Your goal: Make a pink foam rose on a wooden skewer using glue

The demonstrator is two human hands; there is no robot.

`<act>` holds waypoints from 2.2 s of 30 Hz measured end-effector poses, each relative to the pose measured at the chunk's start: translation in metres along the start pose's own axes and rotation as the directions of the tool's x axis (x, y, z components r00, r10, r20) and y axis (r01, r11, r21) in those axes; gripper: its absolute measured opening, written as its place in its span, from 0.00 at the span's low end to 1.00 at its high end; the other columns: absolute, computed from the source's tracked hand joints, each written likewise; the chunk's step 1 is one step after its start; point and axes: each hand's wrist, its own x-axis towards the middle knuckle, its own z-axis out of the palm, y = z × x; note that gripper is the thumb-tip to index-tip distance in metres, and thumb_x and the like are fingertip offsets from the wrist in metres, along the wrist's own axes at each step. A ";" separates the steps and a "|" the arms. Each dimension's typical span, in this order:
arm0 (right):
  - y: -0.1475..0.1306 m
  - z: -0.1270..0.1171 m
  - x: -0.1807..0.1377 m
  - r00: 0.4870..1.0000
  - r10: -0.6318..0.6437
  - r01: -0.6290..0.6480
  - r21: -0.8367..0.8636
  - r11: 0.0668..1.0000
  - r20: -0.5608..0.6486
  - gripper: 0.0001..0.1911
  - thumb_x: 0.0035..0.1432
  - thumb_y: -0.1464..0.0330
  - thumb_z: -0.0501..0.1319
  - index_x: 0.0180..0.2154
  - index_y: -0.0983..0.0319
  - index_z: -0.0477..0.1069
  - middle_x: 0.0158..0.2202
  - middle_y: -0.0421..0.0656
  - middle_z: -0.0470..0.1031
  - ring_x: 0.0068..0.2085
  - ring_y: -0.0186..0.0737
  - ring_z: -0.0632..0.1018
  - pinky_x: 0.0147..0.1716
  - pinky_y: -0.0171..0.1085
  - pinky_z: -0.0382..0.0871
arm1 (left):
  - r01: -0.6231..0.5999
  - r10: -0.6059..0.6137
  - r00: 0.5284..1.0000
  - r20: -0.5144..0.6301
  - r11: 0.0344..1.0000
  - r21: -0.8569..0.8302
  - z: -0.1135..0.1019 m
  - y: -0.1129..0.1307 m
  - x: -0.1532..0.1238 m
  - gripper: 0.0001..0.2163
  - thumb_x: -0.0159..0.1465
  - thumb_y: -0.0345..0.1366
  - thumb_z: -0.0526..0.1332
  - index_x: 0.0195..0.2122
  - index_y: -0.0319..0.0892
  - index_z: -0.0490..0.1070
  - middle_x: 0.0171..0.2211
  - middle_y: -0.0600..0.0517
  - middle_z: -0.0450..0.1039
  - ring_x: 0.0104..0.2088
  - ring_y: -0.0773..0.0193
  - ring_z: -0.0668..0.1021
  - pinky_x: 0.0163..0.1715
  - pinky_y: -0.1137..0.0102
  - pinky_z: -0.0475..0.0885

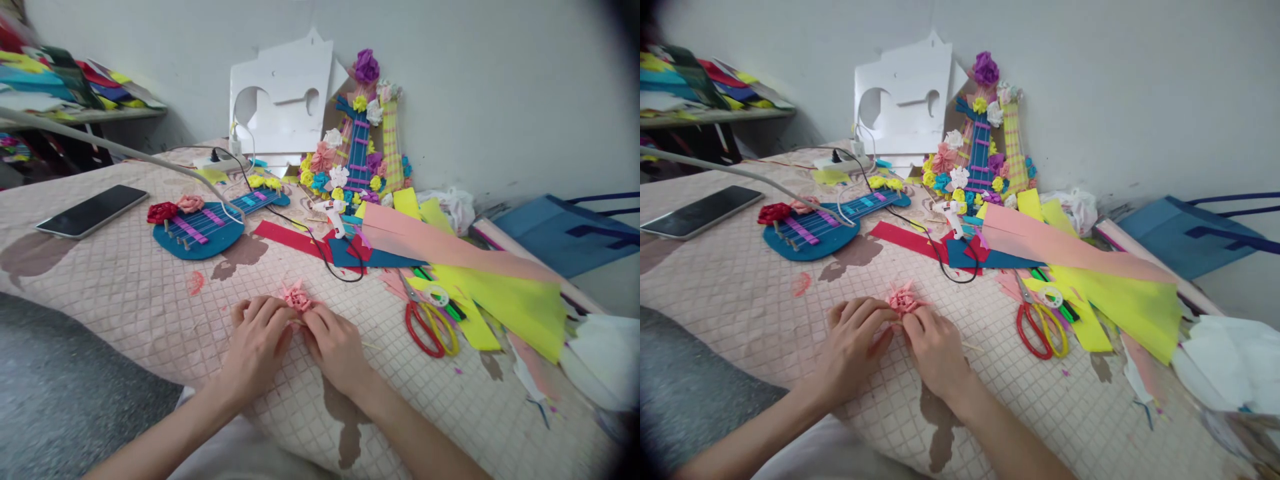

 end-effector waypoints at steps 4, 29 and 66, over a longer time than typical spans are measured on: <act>0.001 0.000 -0.001 1.000 -0.003 0.003 0.002 1.000 -0.011 0.08 0.66 0.68 0.51 0.38 0.61 0.69 0.37 0.45 0.73 0.34 0.39 0.75 0.30 0.36 0.67 | 0.001 -0.001 1.000 0.003 1.000 -0.014 -0.001 0.000 0.000 0.07 0.63 0.27 0.57 0.38 0.45 0.70 0.39 0.52 0.74 0.42 0.57 0.71 0.45 0.58 0.57; -0.004 -0.002 -0.004 1.000 -0.005 0.004 0.048 0.999 0.014 0.08 0.65 0.68 0.52 0.37 0.62 0.69 0.34 0.43 0.72 0.32 0.38 0.73 0.31 0.36 0.67 | 0.008 -0.008 1.000 -0.003 1.000 -0.012 -0.003 -0.004 -0.008 0.05 0.63 0.29 0.59 0.37 0.46 0.71 0.38 0.52 0.73 0.41 0.58 0.70 0.44 0.59 0.56; -0.003 -0.002 -0.005 0.996 -0.079 0.083 0.097 0.992 -0.050 0.09 0.65 0.71 0.53 0.39 0.63 0.71 0.36 0.44 0.75 0.34 0.37 0.75 0.32 0.35 0.68 | -0.032 0.034 0.999 0.018 0.993 -0.112 -0.005 -0.006 -0.014 0.06 0.66 0.30 0.55 0.41 0.45 0.69 0.36 0.51 0.71 0.41 0.59 0.69 0.43 0.61 0.56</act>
